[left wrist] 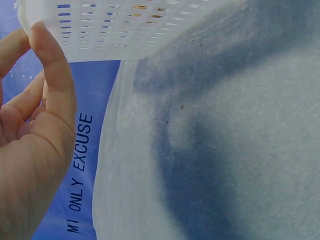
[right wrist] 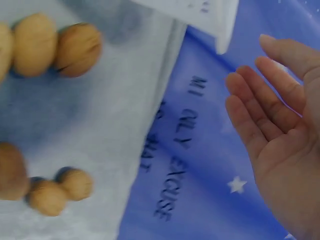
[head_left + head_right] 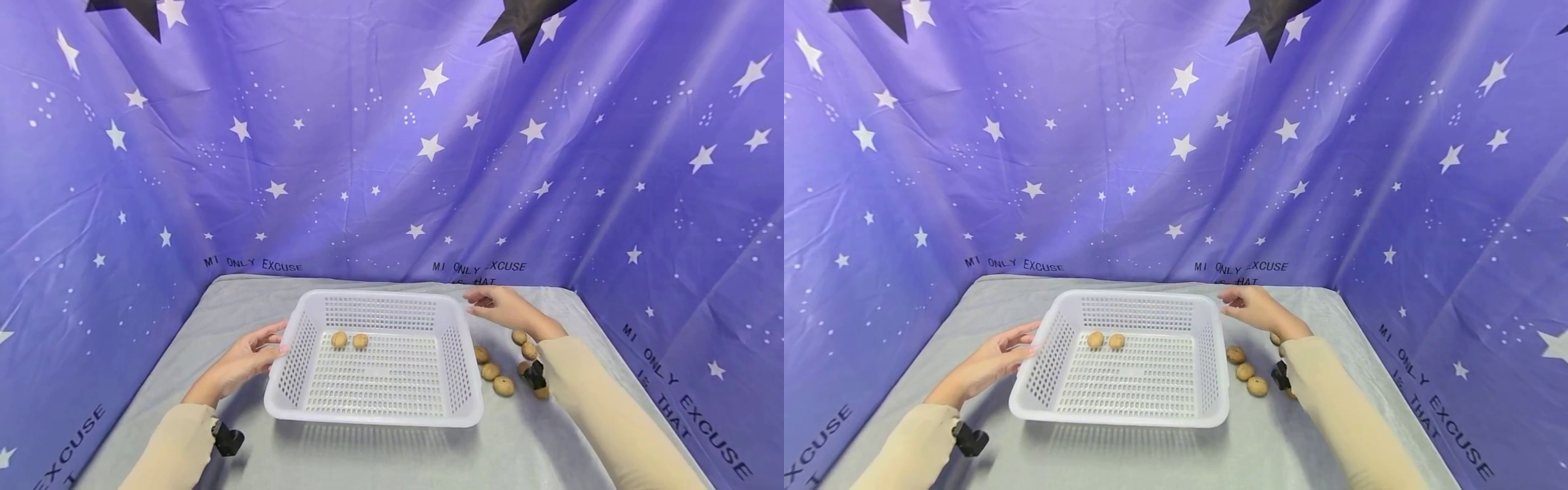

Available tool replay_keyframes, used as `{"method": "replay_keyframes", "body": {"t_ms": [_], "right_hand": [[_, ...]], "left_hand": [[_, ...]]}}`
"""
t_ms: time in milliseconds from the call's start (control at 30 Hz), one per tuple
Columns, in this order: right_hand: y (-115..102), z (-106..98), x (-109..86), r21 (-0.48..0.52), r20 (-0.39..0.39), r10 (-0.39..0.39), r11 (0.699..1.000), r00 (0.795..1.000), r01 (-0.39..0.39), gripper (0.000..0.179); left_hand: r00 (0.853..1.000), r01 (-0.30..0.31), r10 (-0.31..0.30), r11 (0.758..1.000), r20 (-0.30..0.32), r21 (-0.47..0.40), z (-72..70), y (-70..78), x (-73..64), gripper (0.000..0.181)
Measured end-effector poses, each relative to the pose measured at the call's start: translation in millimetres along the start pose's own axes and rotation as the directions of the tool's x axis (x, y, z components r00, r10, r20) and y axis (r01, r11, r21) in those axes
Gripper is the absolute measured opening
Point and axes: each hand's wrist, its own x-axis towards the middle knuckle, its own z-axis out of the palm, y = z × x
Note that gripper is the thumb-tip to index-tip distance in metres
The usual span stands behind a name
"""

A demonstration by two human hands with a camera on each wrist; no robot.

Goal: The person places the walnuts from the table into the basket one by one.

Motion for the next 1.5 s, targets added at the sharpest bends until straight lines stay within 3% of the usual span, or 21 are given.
{"method": "replay_keyframes", "body": {"t_ms": [167, 400, 633, 800, 1133, 1500], "right_hand": [[25, 14, -16.1, 0.003, -0.004, 0.016, 1.000, 1.000, -0.016, 0.034], [45, 39, -31.6, 0.088, 0.104, 0.104, 0.990, 0.989, -0.114, 0.038], [50, 53, -40.5, -0.022, 0.137, 0.153, 0.988, 0.979, -0.152, 0.032], [54, 55, -41.6, -0.021, 0.117, 0.176, 0.984, 0.977, -0.175, 0.033], [54, 38, -40.7, 0.067, 0.135, 0.134, 0.987, 0.982, -0.144, 0.040], [26, -10, -26.8, 0.001, 0.043, 0.059, 0.998, 0.997, -0.059, 0.041]], "left_hand": [[1.000, -0.004, 0.004, 1.000, 0.005, -0.007, 0.4, 0.2, -0.2, 0.071], [1.000, -0.001, 0.001, 1.000, 0.005, -0.009, 0.3, 0.3, -0.6, 0.071], [1.000, -0.003, 0.003, 1.000, 0.010, -0.010, 1.2, 0.3, -0.6, 0.071], [1.000, -0.004, 0.004, 1.000, 0.007, -0.010, 1.3, 0.5, 0.2, 0.071], [1.000, -0.003, 0.003, 1.000, 0.006, 0.016, -1.3, 1.0, 0.4, 0.072], [1.000, 0.001, -0.001, 1.000, 0.013, 0.003, -1.6, 0.2, 1.7, 0.072]]}}
